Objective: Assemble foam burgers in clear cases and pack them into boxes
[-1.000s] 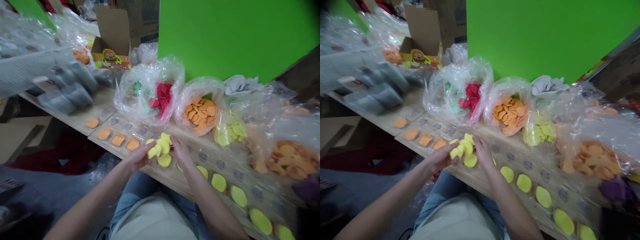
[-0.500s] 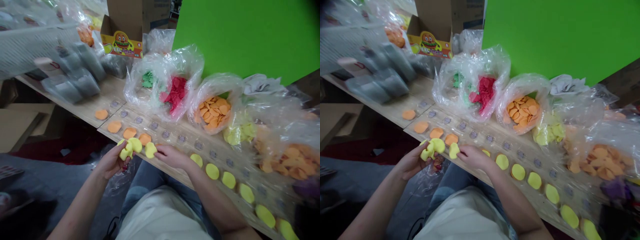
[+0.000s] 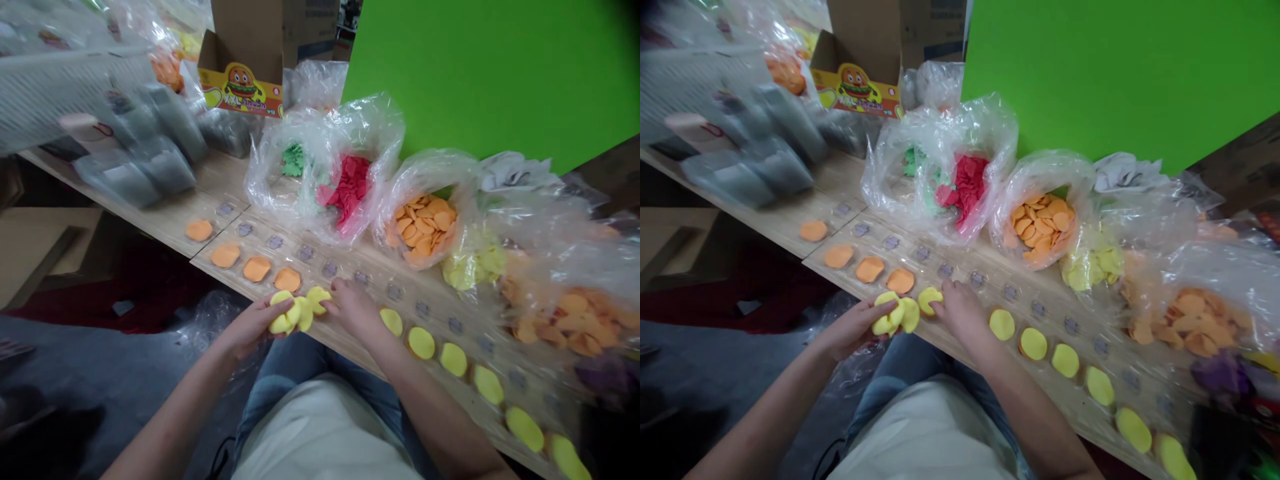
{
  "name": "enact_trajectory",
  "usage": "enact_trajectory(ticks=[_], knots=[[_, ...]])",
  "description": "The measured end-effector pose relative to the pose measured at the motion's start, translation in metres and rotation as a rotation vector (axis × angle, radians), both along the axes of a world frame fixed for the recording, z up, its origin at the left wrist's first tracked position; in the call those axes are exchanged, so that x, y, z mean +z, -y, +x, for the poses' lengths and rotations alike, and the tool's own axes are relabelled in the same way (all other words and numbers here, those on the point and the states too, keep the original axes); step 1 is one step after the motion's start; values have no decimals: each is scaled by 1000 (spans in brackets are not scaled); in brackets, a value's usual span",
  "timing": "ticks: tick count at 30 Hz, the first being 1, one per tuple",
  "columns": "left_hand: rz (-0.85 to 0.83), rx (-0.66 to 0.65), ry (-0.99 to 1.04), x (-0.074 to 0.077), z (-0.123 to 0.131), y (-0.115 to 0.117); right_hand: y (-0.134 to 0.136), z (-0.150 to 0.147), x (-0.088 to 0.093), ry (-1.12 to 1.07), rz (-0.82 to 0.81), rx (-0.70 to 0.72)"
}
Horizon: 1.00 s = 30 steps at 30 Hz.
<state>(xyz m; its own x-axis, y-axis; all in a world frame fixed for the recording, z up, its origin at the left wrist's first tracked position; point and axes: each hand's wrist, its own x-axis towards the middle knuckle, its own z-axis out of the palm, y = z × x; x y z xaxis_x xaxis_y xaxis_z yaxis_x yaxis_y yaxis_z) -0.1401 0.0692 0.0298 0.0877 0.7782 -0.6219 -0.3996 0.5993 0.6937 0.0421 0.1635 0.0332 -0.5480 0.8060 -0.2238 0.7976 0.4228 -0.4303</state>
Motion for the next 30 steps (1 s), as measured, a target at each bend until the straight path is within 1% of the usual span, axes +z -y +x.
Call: enact_trajectory(ticks=[1, 2, 4, 5, 6, 7, 8, 9, 10, 11, 12, 14, 15, 16, 18, 19, 21, 23, 25, 28, 30], knots=[[-11, 34, 12, 1, 0, -2, 2, -1, 0, -135, -50, -56], [-21, 62, 24, 2, 0, -4, 5, -3, 0, -288, -151, -96], [-34, 92, 42, 5, 0, -7, 8, -12, -5, -558, -455, -139], [-34, 103, 42, 6, 0, -7, 9, -17, -9, -645, -598, -156], [-29, 121, 34, 7, -1, -6, 8, -23, -13, -696, -693, -179], [-22, 152, 18, 7, -2, -4, 7, -29, -18, -721, -713, -209], [-11, 194, -2, 6, -5, -2, 5, -35, -22, -727, -658, -240], [-2, 244, -22, 4, -8, 1, 2, -41, -25, -720, -556, -254], [1, 294, -42, 1, -14, 5, -1, -47, -27, -709, -450, -232], [-2, 334, -57, -2, -19, 9, -4, -54, -29, -697, -377, -169], [-10, 359, -68, -6, -26, 13, -7, -60, -31, -682, -343, -84], [-23, 374, -71, -11, -38, 20, -11, -72, -32, -626, -330, 59], [-22, 375, -71, -12, -42, 23, -12, -77, -33, -580, -297, 92], [-13, 378, -71, -12, -45, 26, -14, -81, -34, -520, -226, 112], [17, 387, -79, -10, -48, 29, -15, -85, -36, -380, -22, 155], [31, 381, -80, -9, -48, 30, -16, -86, -37, -313, 69, 198], [55, 358, -64, -7, -46, 30, -16, -84, -38, -201, 202, 294], [60, 339, -38, -6, -43, 29, -15, -81, -38, -110, 285, 350], [55, 341, -30, -7, -43, 26, -14, -79, -38, -41, 349, 374], [49, 347, -16, -7, -46, 24, -13, -78, -37, 37, 399, 372], [45, 339, 27, -6, -49, 23, -12, -79, -35, 40, 402, 342]])
